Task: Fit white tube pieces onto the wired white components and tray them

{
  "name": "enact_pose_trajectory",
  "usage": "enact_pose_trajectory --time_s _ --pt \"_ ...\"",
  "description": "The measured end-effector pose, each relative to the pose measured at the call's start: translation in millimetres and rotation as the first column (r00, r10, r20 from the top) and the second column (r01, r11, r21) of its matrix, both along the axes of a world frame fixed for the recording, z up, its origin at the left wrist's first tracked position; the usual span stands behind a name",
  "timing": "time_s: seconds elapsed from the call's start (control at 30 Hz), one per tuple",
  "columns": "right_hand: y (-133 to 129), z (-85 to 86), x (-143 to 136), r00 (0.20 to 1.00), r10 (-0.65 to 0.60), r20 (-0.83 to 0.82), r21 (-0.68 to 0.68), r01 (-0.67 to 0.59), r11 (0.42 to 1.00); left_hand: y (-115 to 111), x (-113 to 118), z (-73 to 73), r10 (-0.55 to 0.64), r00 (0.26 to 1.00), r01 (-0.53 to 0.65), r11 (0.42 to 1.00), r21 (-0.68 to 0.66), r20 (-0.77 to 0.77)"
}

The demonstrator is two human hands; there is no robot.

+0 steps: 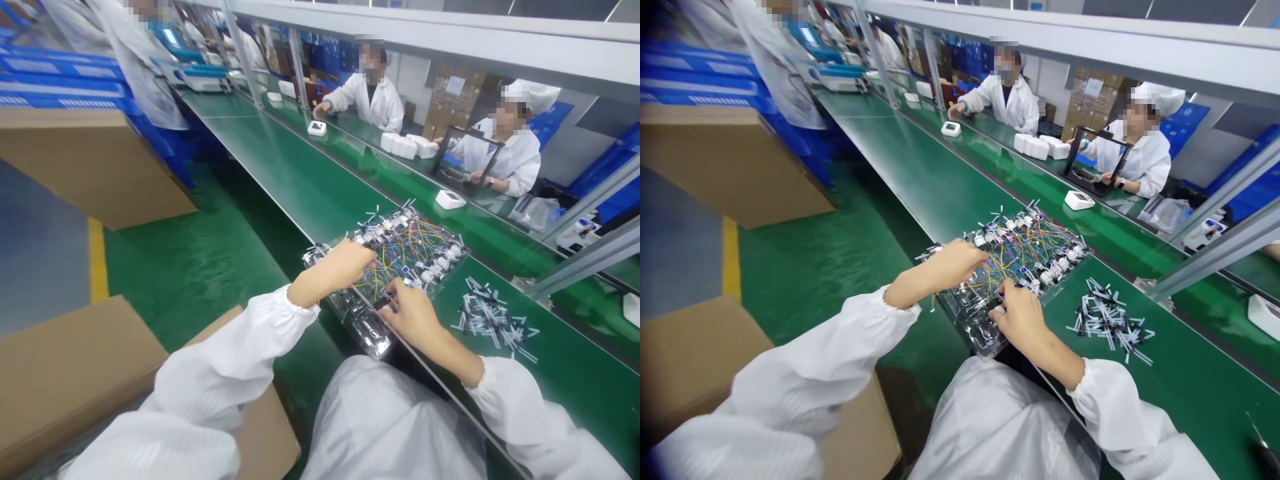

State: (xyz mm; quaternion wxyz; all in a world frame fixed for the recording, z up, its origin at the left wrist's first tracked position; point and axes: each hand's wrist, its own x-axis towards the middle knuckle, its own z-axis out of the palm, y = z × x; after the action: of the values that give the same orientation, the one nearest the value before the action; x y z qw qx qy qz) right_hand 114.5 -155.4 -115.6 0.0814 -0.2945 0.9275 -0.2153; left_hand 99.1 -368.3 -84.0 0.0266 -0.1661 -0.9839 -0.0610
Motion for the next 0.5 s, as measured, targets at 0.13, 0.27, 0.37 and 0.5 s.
enact_pose_trajectory --time_s 0.13,0.27,0.37,0.5 --pt "-7.9 1.1 6.5 0.999 0.017 -0.033 0.115 -0.013 0.993 0.5 2.5 -7.8 0.004 1.0 -0.003 0.999 -0.035 0.03" --pt "-6.1 7.1 8.0 0.998 0.062 -0.008 0.125 -0.061 0.99 -8.1 9.8 -12.8 0.037 0.999 -0.036 0.999 -0.037 0.039" --pt "14.4 16.4 4.0 0.992 0.102 0.08 -0.054 -0.098 0.994 -12.7 10.3 -13.6 0.035 0.999 -0.035 0.999 -0.018 0.033" --pt "56.6 27.5 2.5 0.999 0.025 0.029 -0.253 -0.017 0.967 -9.7 7.9 -15.9 -0.01 1.0 0.01 1.0 0.005 0.0"
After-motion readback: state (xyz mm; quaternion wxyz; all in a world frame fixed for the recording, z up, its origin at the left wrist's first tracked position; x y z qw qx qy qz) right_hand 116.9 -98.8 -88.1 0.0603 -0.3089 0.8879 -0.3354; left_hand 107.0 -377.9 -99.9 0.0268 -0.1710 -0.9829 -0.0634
